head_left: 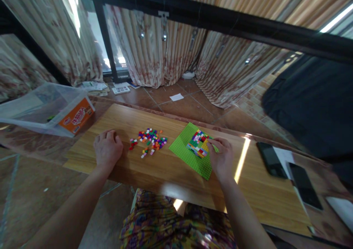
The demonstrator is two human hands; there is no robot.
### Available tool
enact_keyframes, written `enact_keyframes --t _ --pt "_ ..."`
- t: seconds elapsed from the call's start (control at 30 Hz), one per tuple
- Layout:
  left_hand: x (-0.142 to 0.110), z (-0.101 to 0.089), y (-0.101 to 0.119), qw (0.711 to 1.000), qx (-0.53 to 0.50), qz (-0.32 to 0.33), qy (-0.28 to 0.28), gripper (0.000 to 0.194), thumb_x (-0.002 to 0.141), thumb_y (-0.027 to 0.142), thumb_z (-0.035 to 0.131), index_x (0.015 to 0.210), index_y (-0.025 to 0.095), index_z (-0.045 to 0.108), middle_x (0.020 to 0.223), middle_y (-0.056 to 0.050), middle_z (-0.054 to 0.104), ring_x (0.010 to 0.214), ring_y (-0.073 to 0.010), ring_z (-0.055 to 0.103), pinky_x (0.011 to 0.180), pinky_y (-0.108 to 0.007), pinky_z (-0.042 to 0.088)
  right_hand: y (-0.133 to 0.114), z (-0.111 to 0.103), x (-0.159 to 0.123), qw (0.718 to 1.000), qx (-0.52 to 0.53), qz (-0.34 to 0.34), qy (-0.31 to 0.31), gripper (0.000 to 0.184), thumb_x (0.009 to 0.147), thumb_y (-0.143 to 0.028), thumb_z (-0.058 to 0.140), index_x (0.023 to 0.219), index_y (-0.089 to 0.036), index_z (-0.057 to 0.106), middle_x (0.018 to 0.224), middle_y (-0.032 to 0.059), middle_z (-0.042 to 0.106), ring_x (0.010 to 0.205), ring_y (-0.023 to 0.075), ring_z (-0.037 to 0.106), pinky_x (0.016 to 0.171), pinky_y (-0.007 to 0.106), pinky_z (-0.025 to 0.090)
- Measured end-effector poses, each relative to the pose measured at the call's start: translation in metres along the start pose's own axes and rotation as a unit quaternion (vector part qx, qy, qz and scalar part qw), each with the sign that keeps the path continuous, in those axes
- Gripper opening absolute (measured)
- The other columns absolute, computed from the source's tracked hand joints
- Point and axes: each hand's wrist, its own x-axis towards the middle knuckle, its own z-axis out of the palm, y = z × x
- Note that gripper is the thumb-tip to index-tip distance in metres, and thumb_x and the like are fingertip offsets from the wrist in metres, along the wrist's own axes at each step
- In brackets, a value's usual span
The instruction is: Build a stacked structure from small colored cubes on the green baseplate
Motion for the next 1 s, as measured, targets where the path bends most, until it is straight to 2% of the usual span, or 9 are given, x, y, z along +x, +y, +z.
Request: enact_keyframes --t 0.27,0.43,0.53,0.67,0.83,1.0 --pt "0.000 0.000 0.000 1.000 0.000 0.000 0.002 0.040 0.088 0.029 0.041 0.116 0.014 0.065 0.126 -0.019 0.064 0.121 -0.0343 0.056 0.107 -0.051 0.041 0.004 -0.001 -0.003 0.996 0.066 0.063 0.015 0.028 0.082 -0.045 0.066 0.091 -0.021 0.077 0.103 0.0095 0.069 0.100 0.0260 0.060 0.091 0.044 0.047" --pt "0.000 0.000 0.001 1.000 0.000 0.011 -0.002 0.040 0.088 0.028 0.040 0.116 0.014 0.064 0.125 -0.019 0.064 0.120 -0.0339 0.056 0.106 -0.052 0.041 0.013 0.001 -0.002 0.978 0.137 0.159 0.009 0.044 0.084 -0.053 0.061 0.107 -0.018 0.075 0.104 0.0120 0.072 0.093 0.0248 0.065 0.079 0.040 0.051" --pt "0.000 0.000 0.001 1.000 -0.003 0.004 0.001 0.038 0.088 0.028 0.042 0.115 0.015 0.065 0.125 -0.018 0.064 0.120 -0.0335 0.056 0.107 -0.051 0.040 0.013 0.008 0.002 0.962 0.189 0.195 -0.002 0.048 0.082 -0.053 0.062 0.109 -0.015 0.074 0.101 0.0127 0.074 0.089 0.0246 0.066 0.075 0.038 0.052" --pt "0.001 0.001 0.000 1.000 -0.006 0.003 0.003 0.038 0.088 0.028 0.042 0.115 0.015 0.065 0.125 -0.018 0.064 0.120 -0.0338 0.056 0.107 -0.051 0.040 0.006 0.016 0.005 0.950 0.229 0.211 -0.025 0.046 0.079 -0.050 0.064 0.106 -0.015 0.074 0.100 0.0121 0.076 0.086 0.0243 0.068 0.077 0.039 0.053" --pt "0.000 0.001 0.000 1.000 -0.002 0.006 0.001 0.038 0.089 0.028 0.041 0.116 0.014 0.064 0.125 -0.018 0.063 0.120 -0.0336 0.056 0.107 -0.050 0.040 0.005 0.021 0.003 0.937 0.260 0.232 -0.022 0.046 0.076 -0.049 0.066 0.105 -0.015 0.074 0.098 0.0116 0.075 0.085 0.0242 0.067 0.077 0.040 0.054" --pt "-0.001 0.001 0.000 1.000 0.009 0.009 0.002 0.039 0.089 0.029 0.041 0.116 0.014 0.065 0.124 -0.019 0.064 0.119 -0.0344 0.056 0.105 -0.050 0.041 0.002 0.020 0.001 0.940 0.253 0.227 -0.017 0.045 0.078 -0.048 0.065 0.105 -0.014 0.073 0.096 0.0113 0.075 0.081 0.0225 0.066 0.074 0.037 0.053"
